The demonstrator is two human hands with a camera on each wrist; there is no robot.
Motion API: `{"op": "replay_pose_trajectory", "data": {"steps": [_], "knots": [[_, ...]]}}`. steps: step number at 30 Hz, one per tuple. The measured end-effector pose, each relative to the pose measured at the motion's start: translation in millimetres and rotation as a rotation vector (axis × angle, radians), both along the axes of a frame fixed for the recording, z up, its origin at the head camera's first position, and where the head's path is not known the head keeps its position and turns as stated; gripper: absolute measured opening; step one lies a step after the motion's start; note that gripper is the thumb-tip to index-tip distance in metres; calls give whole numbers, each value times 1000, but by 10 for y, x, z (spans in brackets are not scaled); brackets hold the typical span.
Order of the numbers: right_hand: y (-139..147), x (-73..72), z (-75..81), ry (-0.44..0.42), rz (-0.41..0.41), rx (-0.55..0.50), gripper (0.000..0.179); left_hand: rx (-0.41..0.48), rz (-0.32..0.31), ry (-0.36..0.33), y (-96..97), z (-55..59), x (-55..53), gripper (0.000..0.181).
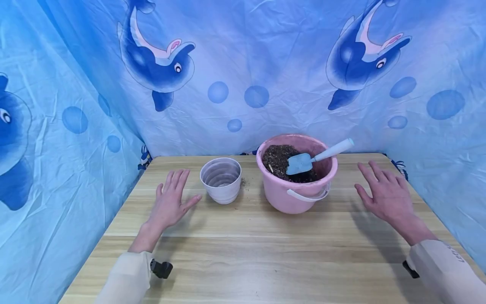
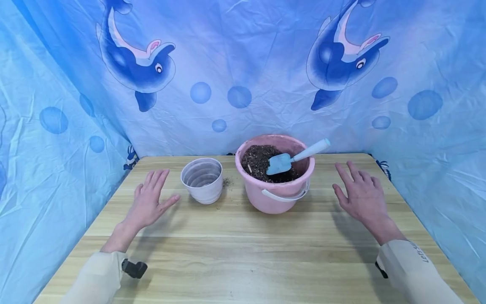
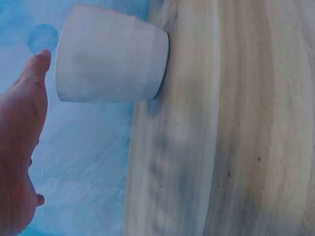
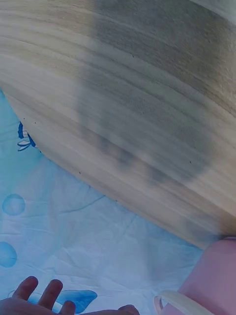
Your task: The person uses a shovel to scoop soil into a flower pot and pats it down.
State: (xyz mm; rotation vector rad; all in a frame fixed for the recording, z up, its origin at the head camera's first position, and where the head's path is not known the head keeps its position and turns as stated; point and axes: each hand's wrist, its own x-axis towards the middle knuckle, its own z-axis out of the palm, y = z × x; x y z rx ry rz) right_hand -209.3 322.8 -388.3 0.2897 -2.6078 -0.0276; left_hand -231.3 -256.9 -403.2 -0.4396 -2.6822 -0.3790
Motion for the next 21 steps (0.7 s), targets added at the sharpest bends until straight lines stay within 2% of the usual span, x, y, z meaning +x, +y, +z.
{"op": "replay_pose_trajectory", "data": {"steps": [4,11,15,21], "knots": [[-31,14,8,32,18,-25,69,57,-24,-11,40,10,0,86],[-76,21,11,189,82,-98,56,158,-73,-22,122,50,11,84],[-93,-7,28,289,130,-139,54,251,-107,5,178,113,20,81],[-131,-31,50,358,135,-198,55,342,-175,58,283,197,4,77]]}}
